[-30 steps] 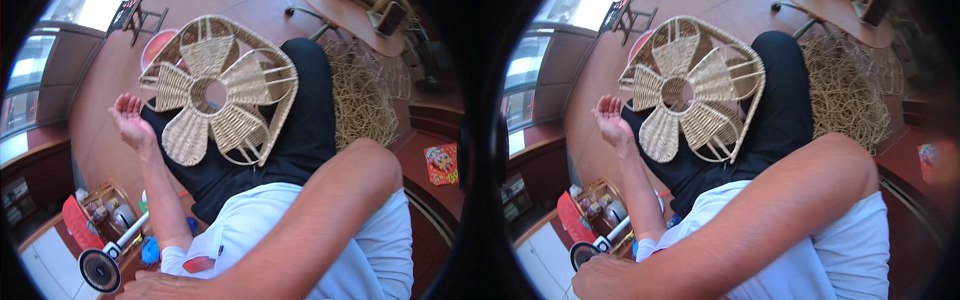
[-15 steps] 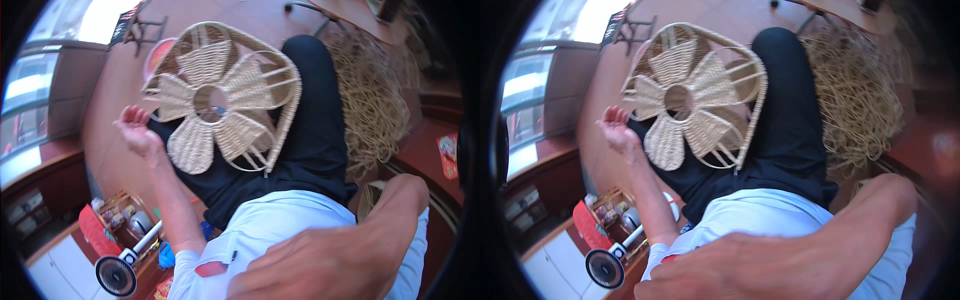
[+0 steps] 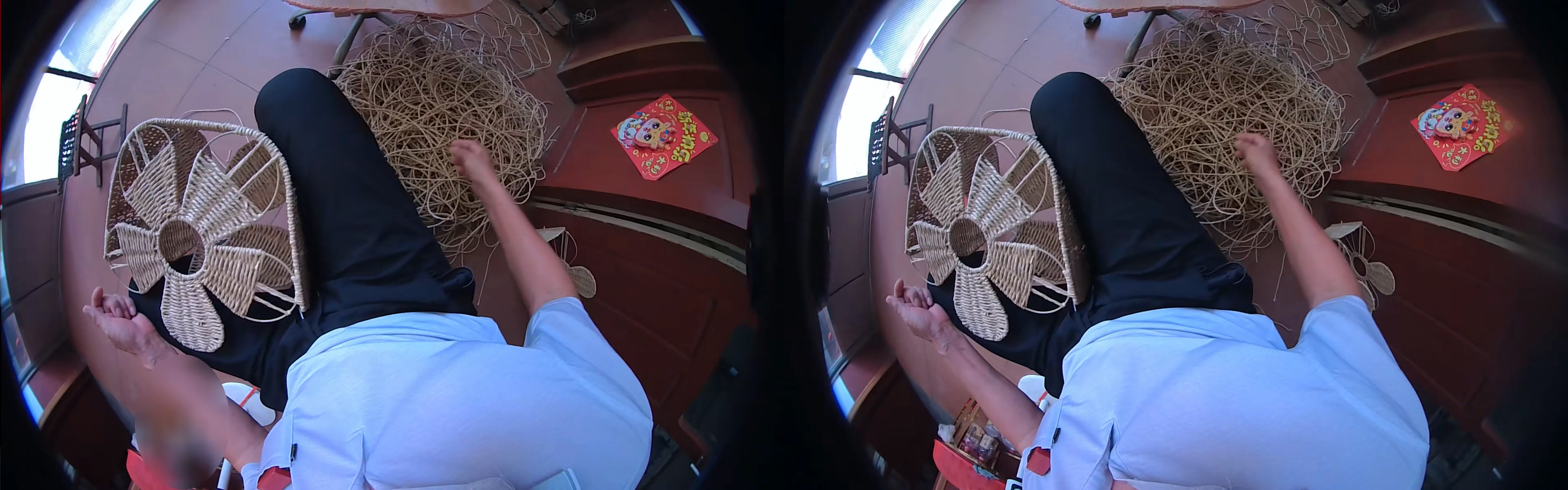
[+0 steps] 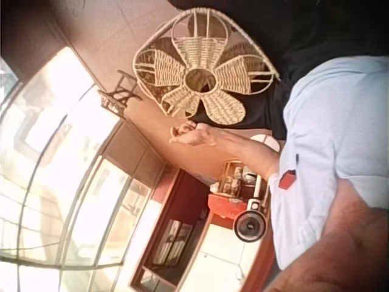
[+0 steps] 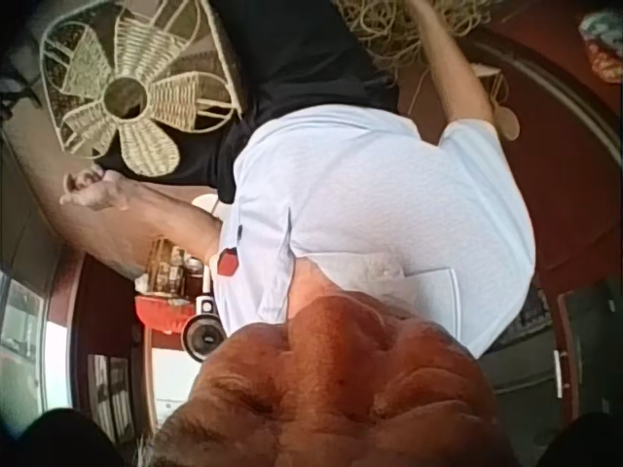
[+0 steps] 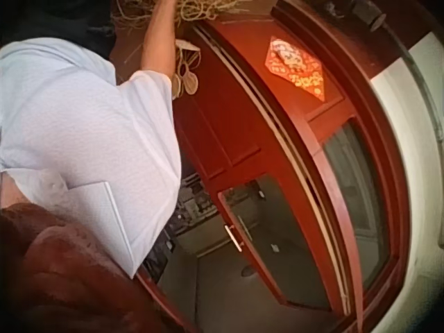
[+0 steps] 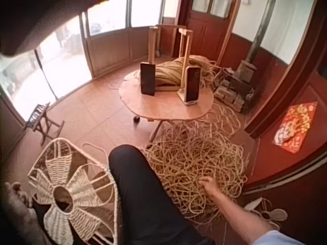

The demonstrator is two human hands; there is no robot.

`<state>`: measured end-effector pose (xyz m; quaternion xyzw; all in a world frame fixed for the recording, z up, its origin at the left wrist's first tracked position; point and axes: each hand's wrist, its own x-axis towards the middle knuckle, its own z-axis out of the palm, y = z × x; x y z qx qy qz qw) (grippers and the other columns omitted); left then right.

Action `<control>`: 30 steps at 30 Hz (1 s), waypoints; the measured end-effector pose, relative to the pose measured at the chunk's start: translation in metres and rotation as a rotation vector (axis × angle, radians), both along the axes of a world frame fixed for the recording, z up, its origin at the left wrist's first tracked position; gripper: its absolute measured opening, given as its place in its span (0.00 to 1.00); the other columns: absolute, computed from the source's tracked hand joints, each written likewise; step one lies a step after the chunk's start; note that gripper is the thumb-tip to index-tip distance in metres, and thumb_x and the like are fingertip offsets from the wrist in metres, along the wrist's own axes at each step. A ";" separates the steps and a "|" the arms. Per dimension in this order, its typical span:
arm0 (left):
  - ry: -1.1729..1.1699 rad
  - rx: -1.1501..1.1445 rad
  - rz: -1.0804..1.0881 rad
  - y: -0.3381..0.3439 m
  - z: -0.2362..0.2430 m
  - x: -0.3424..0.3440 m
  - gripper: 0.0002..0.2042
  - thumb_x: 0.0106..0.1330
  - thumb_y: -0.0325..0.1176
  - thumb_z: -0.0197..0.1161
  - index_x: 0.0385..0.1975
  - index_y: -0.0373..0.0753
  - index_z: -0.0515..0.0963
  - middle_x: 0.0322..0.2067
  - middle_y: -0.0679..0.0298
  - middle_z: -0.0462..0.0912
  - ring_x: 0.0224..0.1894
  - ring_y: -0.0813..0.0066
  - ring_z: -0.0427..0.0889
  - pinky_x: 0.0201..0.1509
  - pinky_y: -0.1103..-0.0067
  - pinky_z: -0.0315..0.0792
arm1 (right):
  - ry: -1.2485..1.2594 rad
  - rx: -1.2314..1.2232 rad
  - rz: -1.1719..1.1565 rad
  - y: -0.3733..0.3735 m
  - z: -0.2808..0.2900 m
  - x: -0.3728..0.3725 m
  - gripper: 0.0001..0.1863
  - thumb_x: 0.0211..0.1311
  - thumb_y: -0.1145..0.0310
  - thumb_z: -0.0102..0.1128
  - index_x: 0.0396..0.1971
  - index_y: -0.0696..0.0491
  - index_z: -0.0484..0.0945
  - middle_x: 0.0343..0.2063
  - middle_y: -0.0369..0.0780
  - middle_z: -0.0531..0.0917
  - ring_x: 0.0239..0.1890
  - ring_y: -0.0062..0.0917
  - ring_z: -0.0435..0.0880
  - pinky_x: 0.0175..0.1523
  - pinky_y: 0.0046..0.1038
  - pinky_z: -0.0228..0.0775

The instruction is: Weaving a decorative flower-shaped straw craft by hand.

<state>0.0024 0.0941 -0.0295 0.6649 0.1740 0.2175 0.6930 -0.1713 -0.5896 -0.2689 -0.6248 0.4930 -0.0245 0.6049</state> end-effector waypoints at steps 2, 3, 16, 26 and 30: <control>-0.003 -0.012 -0.006 -0.004 0.000 0.000 0.28 0.90 0.54 0.44 0.48 0.35 0.83 0.18 0.75 0.57 0.18 0.85 0.52 0.21 0.83 0.52 | -0.075 -0.175 0.279 0.020 -0.015 -0.003 0.16 0.66 0.61 0.72 0.50 0.51 0.90 0.45 0.39 0.92 0.45 0.29 0.90 0.53 0.32 0.83; -0.004 -0.024 -0.009 -0.004 0.001 0.000 0.28 0.91 0.54 0.43 0.48 0.35 0.83 0.18 0.75 0.57 0.18 0.85 0.52 0.21 0.83 0.52 | -0.080 -0.172 0.281 0.026 -0.016 -0.002 0.16 0.66 0.61 0.72 0.50 0.51 0.90 0.45 0.39 0.92 0.45 0.29 0.90 0.53 0.32 0.83; -0.071 0.201 -0.179 -0.088 0.046 -0.046 0.13 0.84 0.37 0.54 0.54 0.37 0.82 0.22 0.78 0.65 0.23 0.91 0.62 0.23 0.87 0.57 | -0.234 -0.878 0.591 0.014 0.093 0.065 0.10 0.72 0.71 0.61 0.46 0.52 0.89 0.40 0.46 0.92 0.44 0.37 0.93 0.50 0.37 0.82; 0.096 -0.592 -1.170 -0.259 0.086 -0.078 0.30 0.88 0.49 0.52 0.74 0.28 0.69 0.53 0.56 0.87 0.47 0.75 0.86 0.63 0.75 0.79 | -1.201 -0.689 1.213 0.208 0.287 0.033 0.11 0.69 0.86 0.59 0.46 0.57 0.76 0.34 0.49 0.88 0.33 0.40 0.91 0.39 0.33 0.84; -0.104 -0.574 -0.714 -0.132 0.116 -0.082 0.31 0.84 0.41 0.60 0.77 0.26 0.65 0.28 0.74 0.64 0.29 0.84 0.69 0.36 0.83 0.69 | -0.882 -0.712 1.046 0.176 0.247 0.048 0.06 0.79 0.80 0.56 0.50 0.57 0.77 0.34 0.41 0.86 0.29 0.27 0.86 0.37 0.30 0.79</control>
